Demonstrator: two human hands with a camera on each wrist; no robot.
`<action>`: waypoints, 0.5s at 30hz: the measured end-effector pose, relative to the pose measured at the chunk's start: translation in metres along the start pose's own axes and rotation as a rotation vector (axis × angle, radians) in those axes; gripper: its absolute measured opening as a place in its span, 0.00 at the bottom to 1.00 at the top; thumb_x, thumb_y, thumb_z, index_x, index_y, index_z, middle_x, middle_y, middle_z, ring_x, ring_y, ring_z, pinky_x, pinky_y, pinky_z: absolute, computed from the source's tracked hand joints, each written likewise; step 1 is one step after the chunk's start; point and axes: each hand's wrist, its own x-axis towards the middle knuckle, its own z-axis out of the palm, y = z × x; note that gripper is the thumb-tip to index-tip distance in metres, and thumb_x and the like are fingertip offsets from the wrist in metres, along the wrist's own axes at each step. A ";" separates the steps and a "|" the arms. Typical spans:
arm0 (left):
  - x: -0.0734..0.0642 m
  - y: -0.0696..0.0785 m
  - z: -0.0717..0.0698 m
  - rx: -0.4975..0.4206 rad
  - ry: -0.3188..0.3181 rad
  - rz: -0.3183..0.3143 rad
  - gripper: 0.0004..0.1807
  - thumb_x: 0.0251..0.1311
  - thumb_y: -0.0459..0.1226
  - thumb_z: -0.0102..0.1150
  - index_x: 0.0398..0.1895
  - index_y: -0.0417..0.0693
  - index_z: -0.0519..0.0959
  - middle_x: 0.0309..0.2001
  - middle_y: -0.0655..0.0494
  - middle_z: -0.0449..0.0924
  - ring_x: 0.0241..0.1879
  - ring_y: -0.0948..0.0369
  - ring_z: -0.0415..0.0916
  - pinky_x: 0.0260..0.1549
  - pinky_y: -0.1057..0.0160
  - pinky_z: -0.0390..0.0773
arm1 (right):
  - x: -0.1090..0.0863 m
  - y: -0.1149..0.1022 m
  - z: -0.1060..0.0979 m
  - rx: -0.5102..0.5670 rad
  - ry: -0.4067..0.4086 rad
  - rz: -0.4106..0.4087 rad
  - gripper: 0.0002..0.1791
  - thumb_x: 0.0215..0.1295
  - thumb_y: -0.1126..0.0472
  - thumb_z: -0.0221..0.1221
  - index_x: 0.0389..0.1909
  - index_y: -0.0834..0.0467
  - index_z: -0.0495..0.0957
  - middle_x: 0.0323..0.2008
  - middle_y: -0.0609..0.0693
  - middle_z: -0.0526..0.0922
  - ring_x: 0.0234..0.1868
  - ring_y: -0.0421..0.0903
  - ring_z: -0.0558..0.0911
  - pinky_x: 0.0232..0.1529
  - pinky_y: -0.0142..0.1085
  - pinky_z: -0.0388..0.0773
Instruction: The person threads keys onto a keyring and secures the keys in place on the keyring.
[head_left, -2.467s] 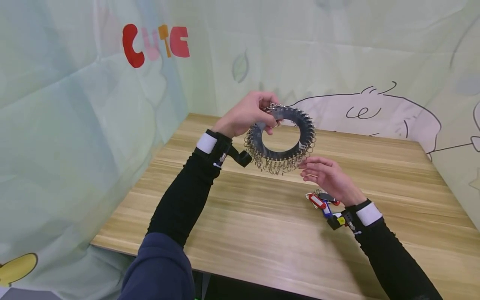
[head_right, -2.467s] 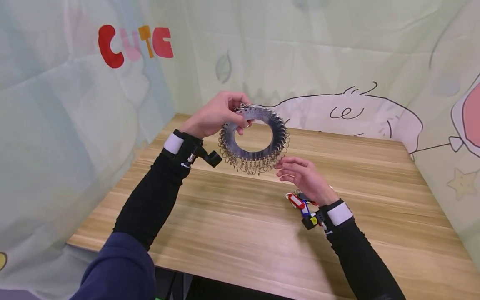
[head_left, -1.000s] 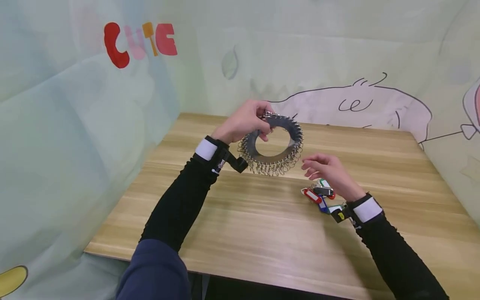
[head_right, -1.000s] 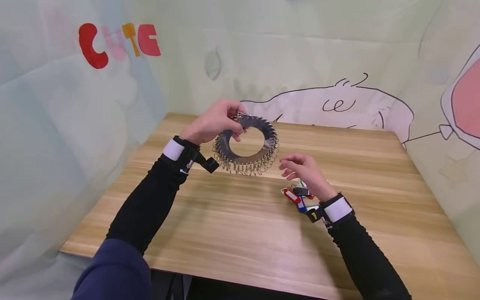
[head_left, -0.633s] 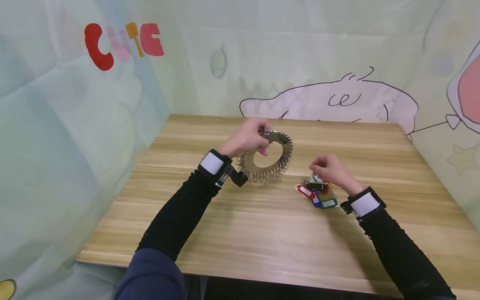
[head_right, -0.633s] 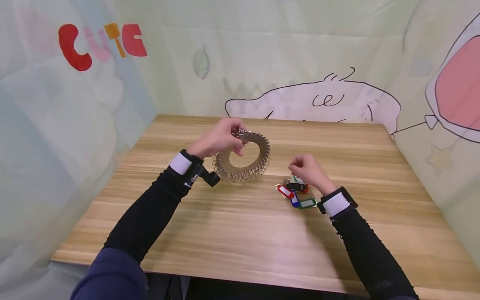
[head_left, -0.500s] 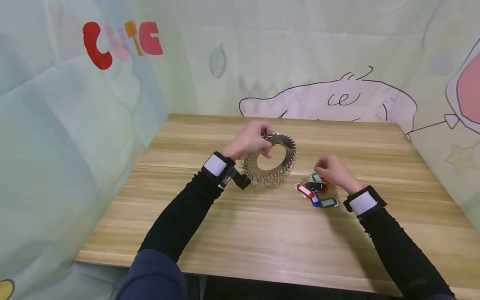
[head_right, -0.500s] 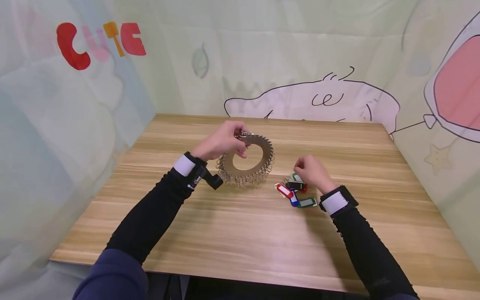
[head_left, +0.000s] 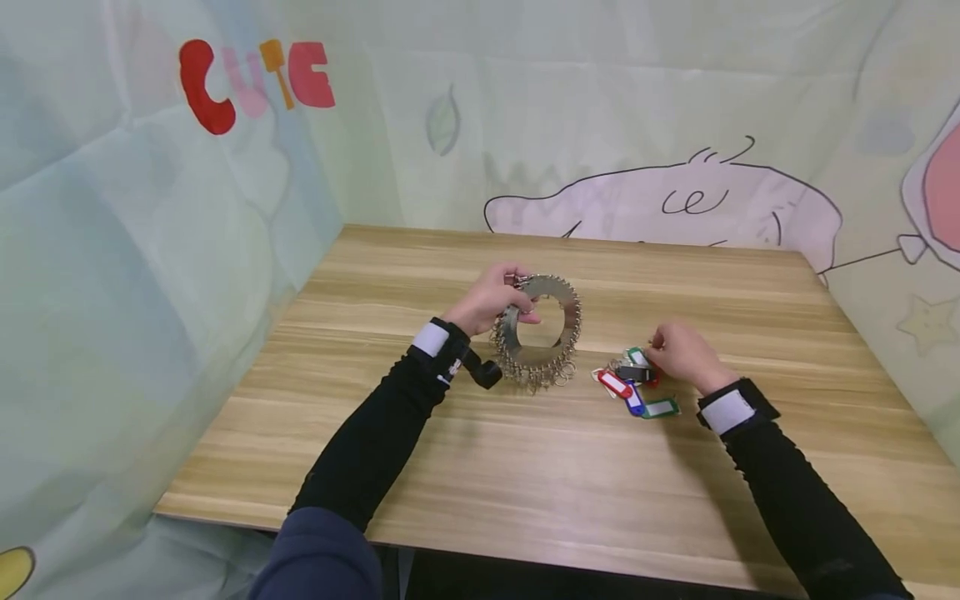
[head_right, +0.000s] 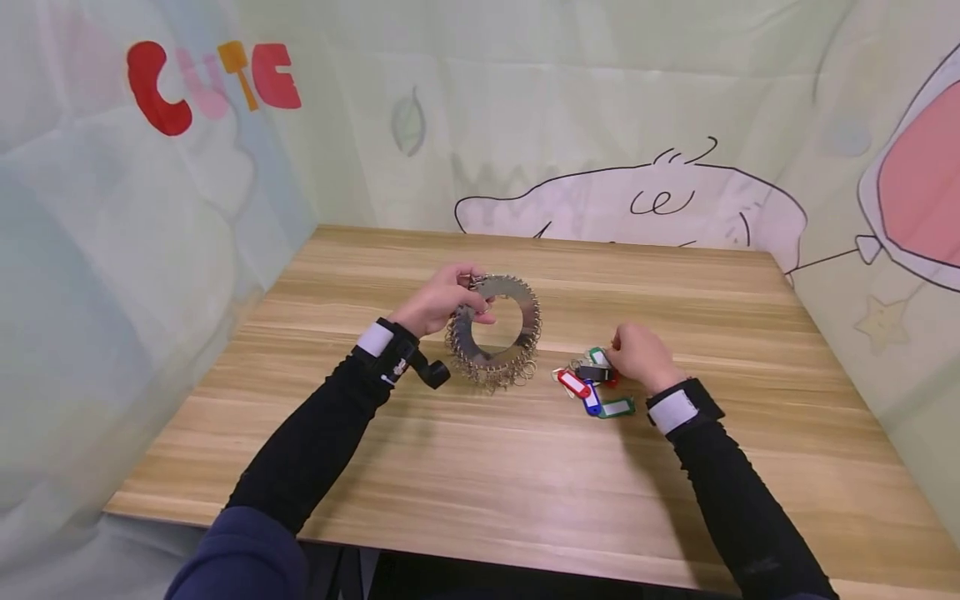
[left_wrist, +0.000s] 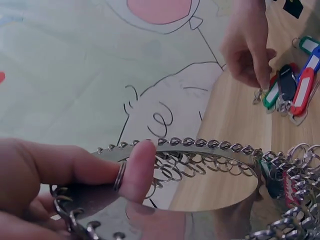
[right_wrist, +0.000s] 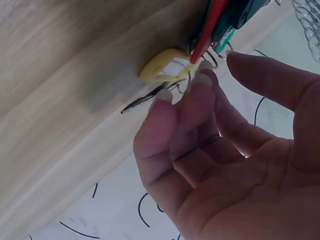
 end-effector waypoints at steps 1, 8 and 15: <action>0.001 -0.003 -0.003 -0.010 0.016 -0.006 0.18 0.51 0.13 0.49 0.44 0.33 0.68 0.35 0.45 0.71 0.30 0.56 0.80 0.32 0.63 0.85 | -0.001 0.000 0.000 -0.001 -0.006 0.004 0.13 0.62 0.61 0.59 0.34 0.71 0.78 0.31 0.62 0.80 0.27 0.50 0.74 0.25 0.34 0.67; 0.008 -0.023 -0.030 -0.174 0.125 -0.062 0.19 0.51 0.12 0.47 0.41 0.40 0.67 0.35 0.45 0.71 0.27 0.58 0.79 0.33 0.62 0.85 | -0.001 0.004 0.002 -0.028 -0.017 -0.018 0.11 0.62 0.62 0.58 0.32 0.70 0.79 0.27 0.59 0.80 0.26 0.49 0.74 0.26 0.35 0.68; 0.006 -0.042 -0.057 -0.181 0.223 -0.126 0.20 0.56 0.16 0.49 0.49 0.39 0.64 0.41 0.42 0.70 0.28 0.59 0.81 0.31 0.65 0.84 | 0.000 0.003 0.001 -0.023 -0.027 -0.045 0.08 0.61 0.66 0.58 0.31 0.69 0.79 0.26 0.58 0.80 0.27 0.49 0.75 0.27 0.37 0.70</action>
